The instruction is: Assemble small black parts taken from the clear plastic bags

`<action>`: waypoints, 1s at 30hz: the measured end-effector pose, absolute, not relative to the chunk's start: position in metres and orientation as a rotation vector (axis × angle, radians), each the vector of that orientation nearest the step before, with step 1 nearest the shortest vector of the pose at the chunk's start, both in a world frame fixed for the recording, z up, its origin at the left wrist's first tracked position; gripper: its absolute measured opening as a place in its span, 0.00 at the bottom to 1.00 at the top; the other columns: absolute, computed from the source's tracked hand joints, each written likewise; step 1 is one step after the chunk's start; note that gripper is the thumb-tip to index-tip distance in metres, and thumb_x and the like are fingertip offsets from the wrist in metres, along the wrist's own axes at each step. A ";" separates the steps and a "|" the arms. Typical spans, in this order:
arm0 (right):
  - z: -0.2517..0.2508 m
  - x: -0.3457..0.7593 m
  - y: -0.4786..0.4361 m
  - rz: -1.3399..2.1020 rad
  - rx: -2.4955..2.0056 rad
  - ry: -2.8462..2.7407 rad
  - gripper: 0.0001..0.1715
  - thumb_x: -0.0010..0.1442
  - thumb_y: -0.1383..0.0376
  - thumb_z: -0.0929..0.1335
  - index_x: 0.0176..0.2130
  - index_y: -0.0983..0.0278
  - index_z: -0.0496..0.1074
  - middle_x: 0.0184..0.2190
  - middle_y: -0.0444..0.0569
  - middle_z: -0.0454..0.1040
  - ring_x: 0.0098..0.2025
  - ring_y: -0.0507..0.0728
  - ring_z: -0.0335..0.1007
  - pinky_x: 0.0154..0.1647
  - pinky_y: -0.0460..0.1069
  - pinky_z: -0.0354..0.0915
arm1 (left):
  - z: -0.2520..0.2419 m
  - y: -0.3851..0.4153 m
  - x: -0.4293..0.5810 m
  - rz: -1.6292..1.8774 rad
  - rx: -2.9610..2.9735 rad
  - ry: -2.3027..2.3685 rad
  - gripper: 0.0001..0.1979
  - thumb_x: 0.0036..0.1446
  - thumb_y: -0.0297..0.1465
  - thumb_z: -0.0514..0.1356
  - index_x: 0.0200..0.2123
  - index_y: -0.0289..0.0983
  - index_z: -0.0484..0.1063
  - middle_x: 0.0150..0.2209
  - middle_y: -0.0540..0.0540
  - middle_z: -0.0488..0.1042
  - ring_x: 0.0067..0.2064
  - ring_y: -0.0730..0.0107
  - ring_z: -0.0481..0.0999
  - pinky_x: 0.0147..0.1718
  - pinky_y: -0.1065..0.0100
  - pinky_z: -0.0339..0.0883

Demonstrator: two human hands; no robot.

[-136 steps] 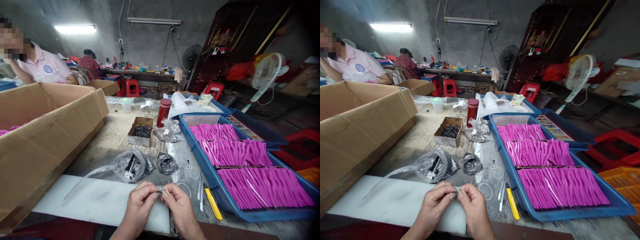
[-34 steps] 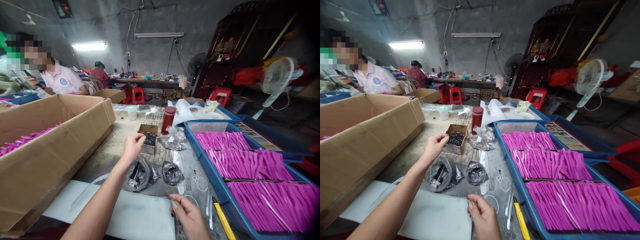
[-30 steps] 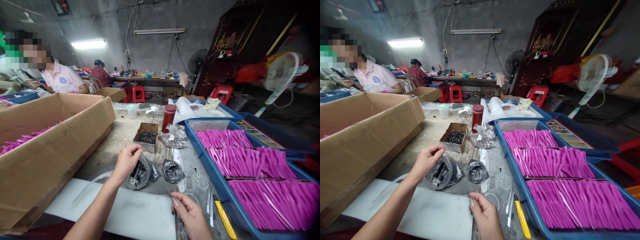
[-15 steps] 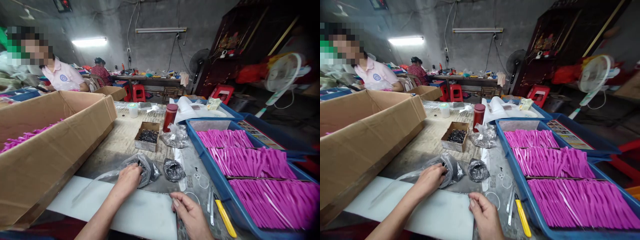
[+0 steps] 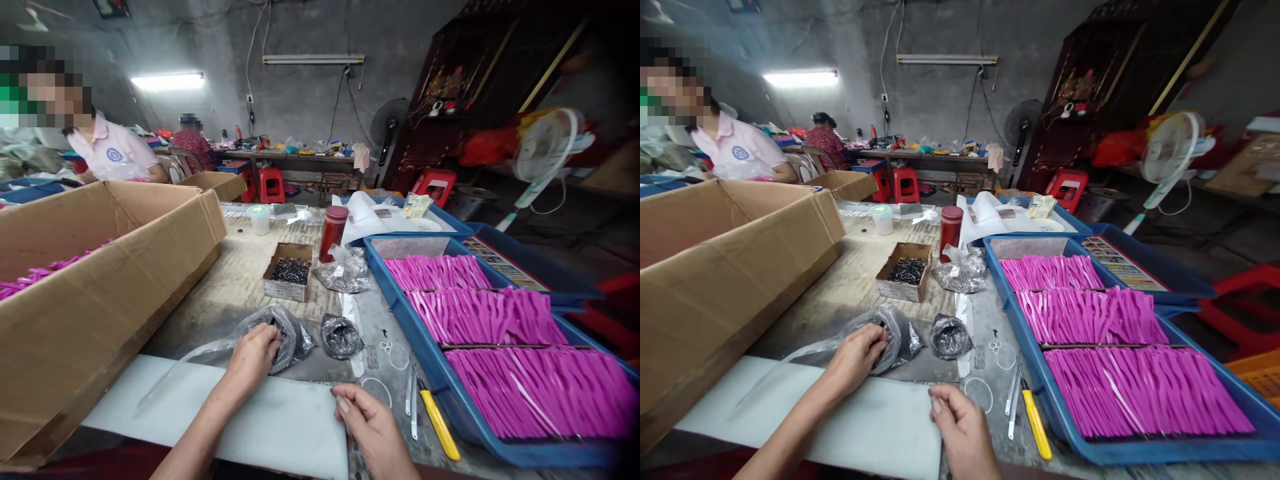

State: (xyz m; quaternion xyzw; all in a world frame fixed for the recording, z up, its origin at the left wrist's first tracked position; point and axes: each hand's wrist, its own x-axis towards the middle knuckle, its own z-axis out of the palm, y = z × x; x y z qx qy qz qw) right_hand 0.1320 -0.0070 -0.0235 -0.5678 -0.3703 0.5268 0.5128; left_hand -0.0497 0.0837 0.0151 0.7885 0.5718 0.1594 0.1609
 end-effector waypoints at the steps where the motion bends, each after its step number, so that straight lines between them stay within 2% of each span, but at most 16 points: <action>1: -0.023 0.132 -0.007 1.269 -1.363 -0.895 0.21 0.41 0.51 0.67 0.28 0.66 0.72 0.16 0.42 0.64 0.18 0.50 0.56 0.19 0.44 0.54 | 0.014 0.083 -0.050 0.493 2.241 1.628 0.09 0.50 0.24 0.47 0.24 0.38 0.64 0.25 0.50 0.66 0.28 0.70 0.66 0.28 0.72 0.58; 11: -0.026 0.130 -0.008 1.252 -1.359 -0.921 0.19 0.43 0.53 0.67 0.28 0.66 0.72 0.16 0.41 0.63 0.18 0.49 0.54 0.20 0.44 0.53 | 0.014 0.078 -0.051 0.697 2.148 1.595 0.08 0.51 0.26 0.48 0.24 0.38 0.64 0.20 0.53 0.65 0.23 0.74 0.65 0.24 0.74 0.57; 19: -0.026 0.130 -0.008 1.241 -1.388 -0.959 0.21 0.42 0.51 0.67 0.28 0.66 0.72 0.16 0.42 0.64 0.17 0.49 0.55 0.19 0.44 0.53 | 0.011 0.077 -0.052 0.807 2.121 1.563 0.09 0.52 0.28 0.49 0.29 0.38 0.69 0.26 0.50 0.72 0.29 0.71 0.70 0.29 0.72 0.61; 25: -0.023 0.129 -0.008 1.226 -1.390 -0.948 0.19 0.42 0.52 0.67 0.27 0.66 0.72 0.16 0.42 0.65 0.18 0.50 0.57 0.20 0.44 0.55 | 0.014 0.068 -0.051 1.059 1.895 1.496 0.10 0.49 0.29 0.53 0.33 0.37 0.73 0.30 0.46 0.74 0.33 0.67 0.72 0.33 0.69 0.64; 27: -0.022 0.129 -0.008 1.224 -1.393 -0.957 0.19 0.42 0.52 0.67 0.27 0.66 0.72 0.16 0.42 0.65 0.19 0.51 0.58 0.20 0.44 0.56 | 0.017 0.061 -0.047 1.108 1.713 1.456 0.10 0.47 0.30 0.55 0.32 0.36 0.74 0.30 0.46 0.75 0.32 0.66 0.72 0.31 0.69 0.65; 30: -0.019 0.129 -0.008 1.221 -1.397 -0.995 0.19 0.43 0.53 0.67 0.28 0.66 0.72 0.17 0.43 0.66 0.20 0.51 0.59 0.21 0.44 0.57 | 0.023 0.049 -0.039 1.089 1.372 1.347 0.11 0.44 0.31 0.58 0.32 0.34 0.74 0.26 0.47 0.74 0.25 0.70 0.71 0.23 0.72 0.64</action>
